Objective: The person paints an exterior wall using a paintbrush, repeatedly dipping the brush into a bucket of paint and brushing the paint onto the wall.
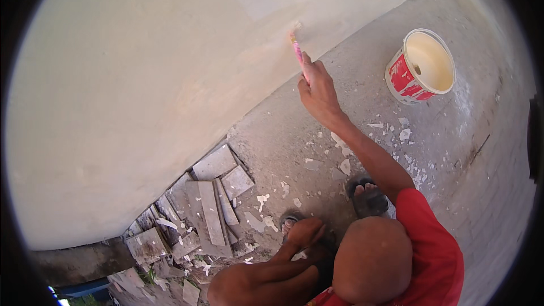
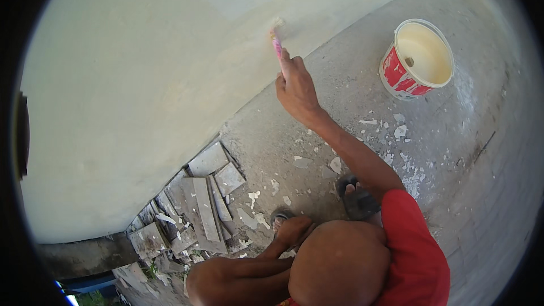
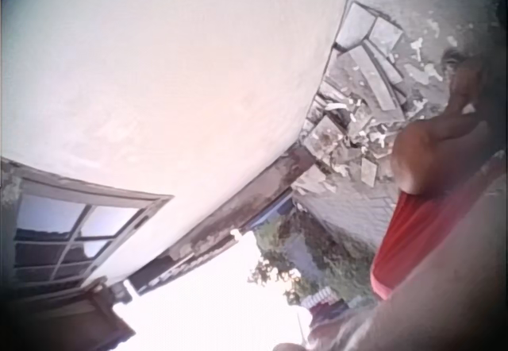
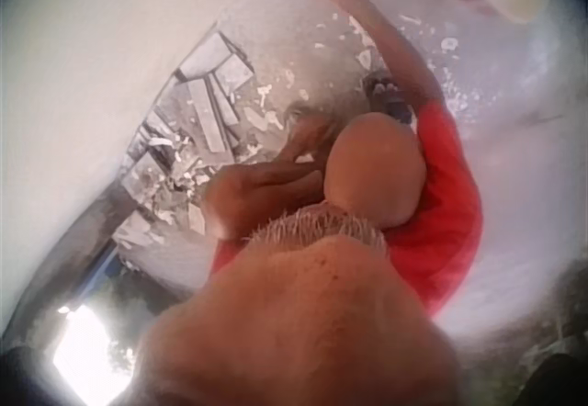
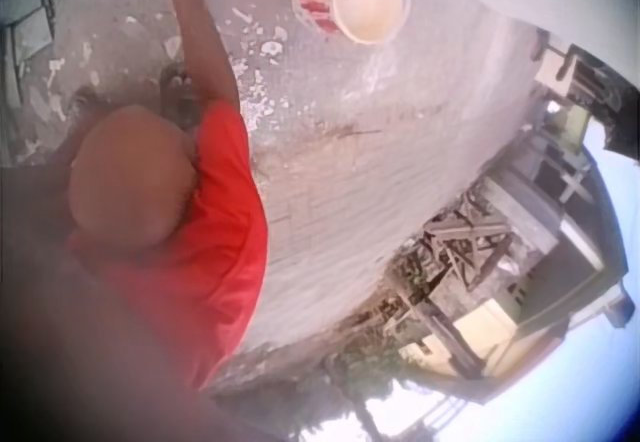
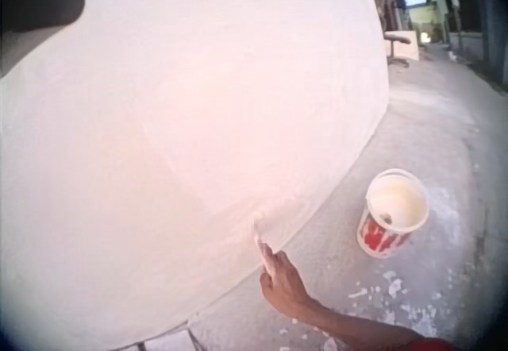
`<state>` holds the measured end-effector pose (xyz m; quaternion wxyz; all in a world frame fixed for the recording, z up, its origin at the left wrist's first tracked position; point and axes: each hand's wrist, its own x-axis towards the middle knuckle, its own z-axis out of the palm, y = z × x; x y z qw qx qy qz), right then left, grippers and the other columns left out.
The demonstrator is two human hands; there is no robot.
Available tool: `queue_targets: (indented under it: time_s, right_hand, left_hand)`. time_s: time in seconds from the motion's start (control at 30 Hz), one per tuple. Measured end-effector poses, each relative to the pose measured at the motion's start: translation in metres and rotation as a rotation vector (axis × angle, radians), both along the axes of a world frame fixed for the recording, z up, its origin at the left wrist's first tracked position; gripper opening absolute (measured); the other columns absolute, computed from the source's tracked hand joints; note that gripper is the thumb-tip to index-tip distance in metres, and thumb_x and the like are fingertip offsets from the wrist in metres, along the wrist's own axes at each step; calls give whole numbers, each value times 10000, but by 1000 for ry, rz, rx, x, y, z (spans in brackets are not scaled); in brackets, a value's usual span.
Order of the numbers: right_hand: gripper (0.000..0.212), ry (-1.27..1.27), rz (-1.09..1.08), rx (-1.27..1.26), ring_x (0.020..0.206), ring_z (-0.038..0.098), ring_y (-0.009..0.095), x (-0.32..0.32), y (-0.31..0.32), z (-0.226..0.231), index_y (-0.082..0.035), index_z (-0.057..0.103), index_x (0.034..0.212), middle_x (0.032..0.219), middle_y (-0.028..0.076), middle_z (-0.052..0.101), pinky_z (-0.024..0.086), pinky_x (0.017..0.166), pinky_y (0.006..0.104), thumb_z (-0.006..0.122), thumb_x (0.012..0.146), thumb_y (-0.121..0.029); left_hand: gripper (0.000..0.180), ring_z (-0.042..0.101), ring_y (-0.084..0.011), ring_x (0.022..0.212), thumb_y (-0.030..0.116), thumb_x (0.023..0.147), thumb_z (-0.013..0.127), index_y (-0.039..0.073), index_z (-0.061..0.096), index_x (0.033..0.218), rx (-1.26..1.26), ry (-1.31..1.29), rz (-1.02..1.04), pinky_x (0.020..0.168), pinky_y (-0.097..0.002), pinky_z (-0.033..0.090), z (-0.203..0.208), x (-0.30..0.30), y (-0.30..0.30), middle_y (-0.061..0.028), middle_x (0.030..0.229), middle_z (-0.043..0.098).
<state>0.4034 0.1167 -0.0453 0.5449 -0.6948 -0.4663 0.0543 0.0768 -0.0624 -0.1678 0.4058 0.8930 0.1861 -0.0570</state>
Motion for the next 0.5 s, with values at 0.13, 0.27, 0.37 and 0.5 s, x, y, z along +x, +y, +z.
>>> queue_targets:
  time_s: [0.13, 0.27, 0.37, 0.5]
  right_hand:
    - [575, 16, 256, -9, 816, 591, 259, -55, -14, 31, 12, 489, 1455, 971, 182, 568, 486, 715, 376, 599, 891, 38]
    - [439, 149, 310, 14, 837, 628, 205, -6, -17, 43, -36, 614, 1368, 999, 157, 665, 492, 780, 318, 580, 932, 1]
    - [428, 241, 93, -2, 923, 648, 186, 64, -16, 31, -38, 607, 1379, 1130, 164, 696, 488, 853, 293, 561, 953, -57]
    - [464, 139, -187, 1, 951, 655, 223, 90, -22, 23, -38, 576, 1411, 1118, 184, 679, 494, 853, 321, 553, 948, -56]
  left_hand:
    - [225, 625, -383, 806, 248, 984, 576, 50, 577, 877, 20, -40, 19, 721, -474, 522, 2, 1, -2, -163, 839, 594]
    - [219, 624, -382, 808, 243, 984, 576, 51, 576, 877, 30, -35, 17, 725, -473, 522, -1, -2, -3, -162, 839, 593]
    - [247, 621, -393, 798, 288, 983, 581, 61, 562, 886, 13, -85, 37, 693, -485, 504, -3, 2, -2, -154, 834, 588]
    - [247, 621, -387, 785, 282, 981, 588, 62, 562, 872, 17, -111, 34, 681, -478, 506, -3, 1, -2, -153, 822, 583]
